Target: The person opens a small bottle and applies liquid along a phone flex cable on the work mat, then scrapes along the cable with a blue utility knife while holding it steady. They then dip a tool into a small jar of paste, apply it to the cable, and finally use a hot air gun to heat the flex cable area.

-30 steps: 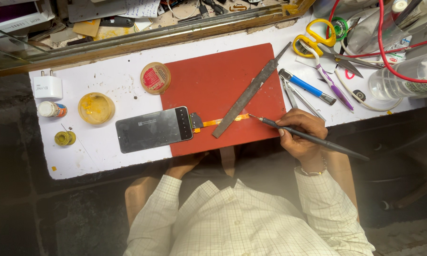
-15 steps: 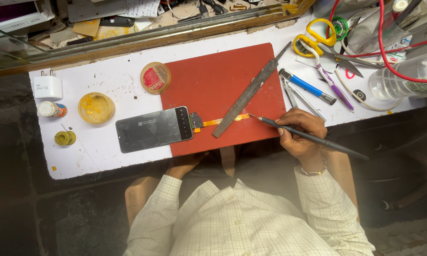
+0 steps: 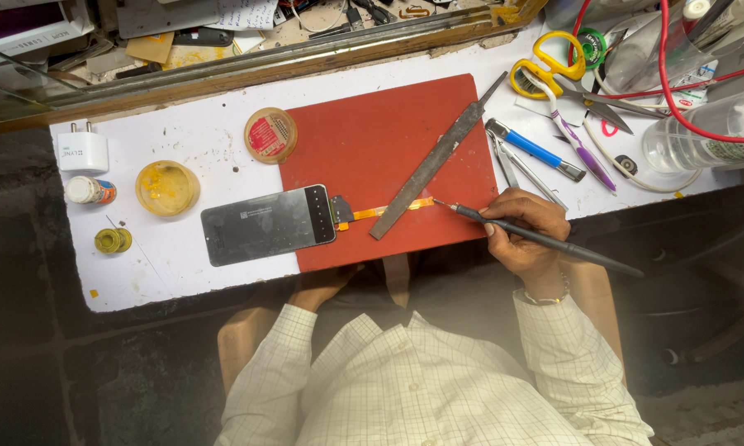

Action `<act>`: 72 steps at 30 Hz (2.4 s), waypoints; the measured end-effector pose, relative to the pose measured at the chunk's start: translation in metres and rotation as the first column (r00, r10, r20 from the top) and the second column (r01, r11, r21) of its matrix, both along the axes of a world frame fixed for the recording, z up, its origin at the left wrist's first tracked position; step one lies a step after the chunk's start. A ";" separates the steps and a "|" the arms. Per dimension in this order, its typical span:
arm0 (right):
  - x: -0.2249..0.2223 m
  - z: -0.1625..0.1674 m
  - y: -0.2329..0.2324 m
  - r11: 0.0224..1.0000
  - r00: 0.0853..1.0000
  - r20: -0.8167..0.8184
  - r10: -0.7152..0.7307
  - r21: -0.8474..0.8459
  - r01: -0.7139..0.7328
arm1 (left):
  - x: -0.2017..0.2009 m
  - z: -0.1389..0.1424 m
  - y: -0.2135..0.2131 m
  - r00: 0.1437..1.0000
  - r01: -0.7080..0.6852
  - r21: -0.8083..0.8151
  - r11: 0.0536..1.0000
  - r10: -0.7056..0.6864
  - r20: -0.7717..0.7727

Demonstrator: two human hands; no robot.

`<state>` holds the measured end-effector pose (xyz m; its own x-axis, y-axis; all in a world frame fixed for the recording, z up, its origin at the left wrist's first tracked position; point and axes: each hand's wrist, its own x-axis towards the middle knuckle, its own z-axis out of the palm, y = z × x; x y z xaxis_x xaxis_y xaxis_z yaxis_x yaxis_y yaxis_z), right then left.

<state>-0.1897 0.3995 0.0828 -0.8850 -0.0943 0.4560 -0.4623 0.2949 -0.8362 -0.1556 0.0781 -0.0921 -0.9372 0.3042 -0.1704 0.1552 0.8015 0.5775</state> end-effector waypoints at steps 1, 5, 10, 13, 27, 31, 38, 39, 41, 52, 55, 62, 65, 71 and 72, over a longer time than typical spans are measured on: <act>0.000 0.000 0.000 1.000 1.000 0.000 0.000 -0.003 0.000 | 0.000 0.000 0.000 1.000 -0.002 0.010 1.000 0.002 -0.014; 0.000 0.001 0.000 1.000 1.000 -0.001 0.003 0.002 -0.003 | -0.001 0.002 0.000 1.000 -0.012 0.026 1.000 0.011 0.021; 0.001 0.001 -0.001 1.000 1.000 -0.003 0.001 0.007 -0.001 | 0.001 0.001 -0.002 1.000 0.003 0.034 0.999 -0.002 -0.028; 0.001 0.000 0.000 1.000 1.000 0.016 -0.002 0.003 0.002 | 0.002 -0.001 -0.002 1.000 0.000 0.016 1.000 0.000 0.000; 0.000 -0.004 0.003 1.000 0.999 -0.026 0.030 -0.005 -0.030 | 0.000 0.000 -0.002 1.000 -0.015 0.030 0.999 0.015 0.005; 0.000 -0.005 0.002 0.999 0.999 -0.028 0.034 -0.010 -0.035 | 0.002 -0.001 -0.002 0.999 -0.011 0.014 1.000 0.011 0.030; 0.001 -0.005 0.002 1.000 0.999 -0.017 0.027 -0.013 -0.027 | 0.003 -0.003 -0.002 1.000 -0.003 0.010 1.000 0.002 0.009; 0.001 -0.005 0.002 1.000 0.999 -0.017 0.027 -0.012 -0.027 | 0.003 -0.003 -0.002 1.000 -0.001 0.015 1.000 0.001 0.003; 0.001 -0.005 0.002 1.000 1.000 -0.017 0.024 -0.011 -0.024 | 0.003 -0.003 -0.001 1.000 0.003 0.025 1.000 -0.003 -0.010; 0.003 0.000 0.000 1.000 1.000 -0.006 0.003 0.011 -0.003 | 0.004 -0.002 0.000 1.000 -0.005 0.019 1.000 0.004 0.022; 0.003 0.000 -0.001 1.000 1.000 0.005 -0.006 0.017 0.006 | 0.004 -0.002 0.000 1.000 -0.006 0.013 1.000 0.006 0.017; 0.003 0.001 -0.001 1.000 1.000 0.001 -0.005 0.017 0.005 | 0.004 -0.001 0.000 1.000 -0.008 0.002 1.000 0.008 0.017; 0.003 0.001 -0.001 1.000 1.000 0.003 -0.011 0.020 0.011 | 0.004 -0.001 0.001 1.000 -0.006 0.008 1.000 0.006 0.004; 0.003 0.001 -0.002 1.000 1.000 -0.014 -0.009 0.020 0.009 | 0.005 -0.001 0.001 1.000 -0.001 0.010 1.000 0.001 0.003; 0.003 0.001 -0.002 1.000 1.000 -0.019 -0.009 0.023 0.009 | 0.005 -0.001 0.000 1.000 -0.003 0.015 1.000 0.003 0.000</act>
